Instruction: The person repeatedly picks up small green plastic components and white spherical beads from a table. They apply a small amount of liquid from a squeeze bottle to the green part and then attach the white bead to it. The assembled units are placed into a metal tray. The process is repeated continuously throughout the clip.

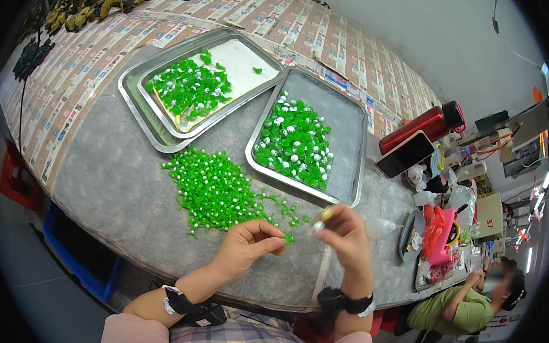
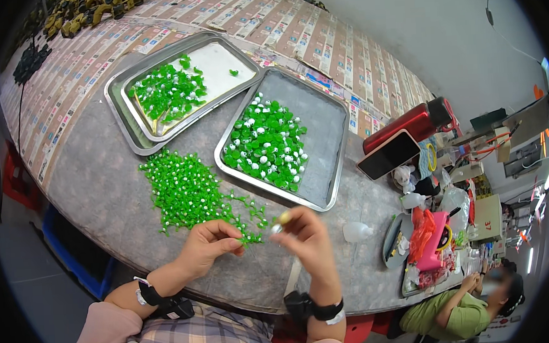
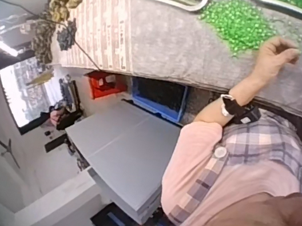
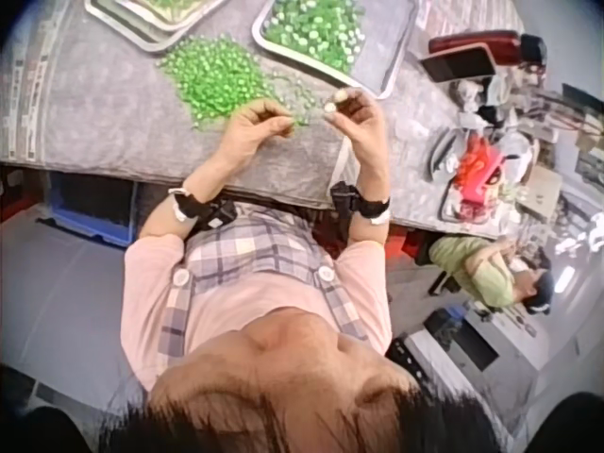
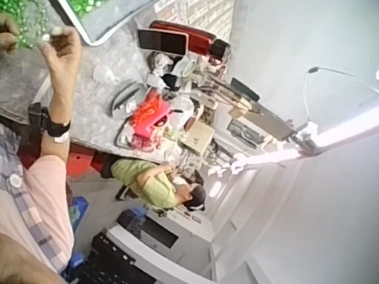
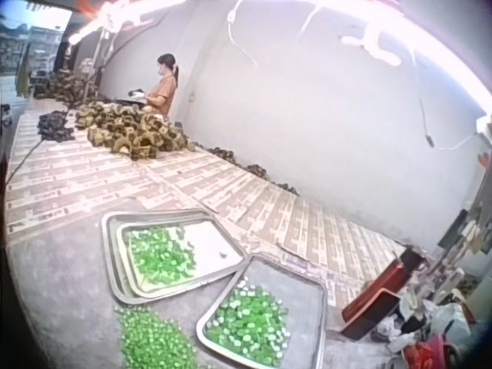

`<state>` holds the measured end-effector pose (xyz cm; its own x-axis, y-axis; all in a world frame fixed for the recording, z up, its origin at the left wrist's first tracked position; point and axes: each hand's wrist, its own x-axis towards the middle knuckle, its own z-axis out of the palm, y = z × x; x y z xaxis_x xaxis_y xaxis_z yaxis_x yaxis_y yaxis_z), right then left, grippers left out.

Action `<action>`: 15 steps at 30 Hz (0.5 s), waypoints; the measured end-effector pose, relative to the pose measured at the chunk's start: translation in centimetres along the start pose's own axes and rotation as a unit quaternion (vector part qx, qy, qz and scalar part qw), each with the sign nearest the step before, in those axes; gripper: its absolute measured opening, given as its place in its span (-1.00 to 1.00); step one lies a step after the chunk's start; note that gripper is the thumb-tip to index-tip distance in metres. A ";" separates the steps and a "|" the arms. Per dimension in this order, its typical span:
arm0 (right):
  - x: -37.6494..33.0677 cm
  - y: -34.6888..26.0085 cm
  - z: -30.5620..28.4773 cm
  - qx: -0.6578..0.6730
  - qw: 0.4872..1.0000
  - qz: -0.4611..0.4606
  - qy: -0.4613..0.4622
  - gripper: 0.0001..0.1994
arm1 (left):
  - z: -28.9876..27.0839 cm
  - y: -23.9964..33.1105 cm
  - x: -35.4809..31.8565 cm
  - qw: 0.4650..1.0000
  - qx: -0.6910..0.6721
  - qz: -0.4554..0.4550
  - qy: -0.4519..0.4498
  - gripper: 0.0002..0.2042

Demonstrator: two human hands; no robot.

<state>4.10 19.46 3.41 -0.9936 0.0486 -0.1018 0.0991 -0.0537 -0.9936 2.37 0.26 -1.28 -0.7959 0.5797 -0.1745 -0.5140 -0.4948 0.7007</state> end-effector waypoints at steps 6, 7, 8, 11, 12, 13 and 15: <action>-2.2 2.6 2.1 0.115 0.991 0.060 -0.010 -0.76 | 0.1 0.0 0.2 1.000 -0.024 -0.006 0.006 -0.92; -2.3 2.6 2.5 0.122 0.991 0.056 -0.006 -0.77 | 0.2 0.0 0.1 1.000 -0.026 -0.008 0.007 -0.92; -2.3 2.4 2.8 0.138 0.988 0.062 0.008 -0.78 | 0.2 0.0 0.1 0.999 -0.030 -0.009 0.007 -0.91; -2.4 2.4 3.3 0.174 0.981 0.074 0.034 -0.81 | 0.4 0.2 0.1 0.999 -0.036 -0.008 0.011 -0.92; -2.5 2.7 3.3 0.178 0.981 0.073 0.031 -0.81 | 0.4 0.2 0.1 0.999 -0.035 -0.007 0.010 -0.92; -2.7 3.0 3.3 0.181 0.980 0.072 0.030 -0.80 | 0.3 0.2 0.0 0.999 -0.035 -0.006 0.009 -0.92; -2.9 3.2 3.4 0.172 0.982 0.061 0.041 -0.80 | 0.4 0.1 0.1 0.999 -0.035 -0.006 0.010 -0.92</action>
<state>7.16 15.78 0.72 -0.9663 0.1009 -0.2370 0.1792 -0.3977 -0.8998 2.37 0.50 -0.98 -0.7955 0.5731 -0.1965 -0.5438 -0.5324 0.6487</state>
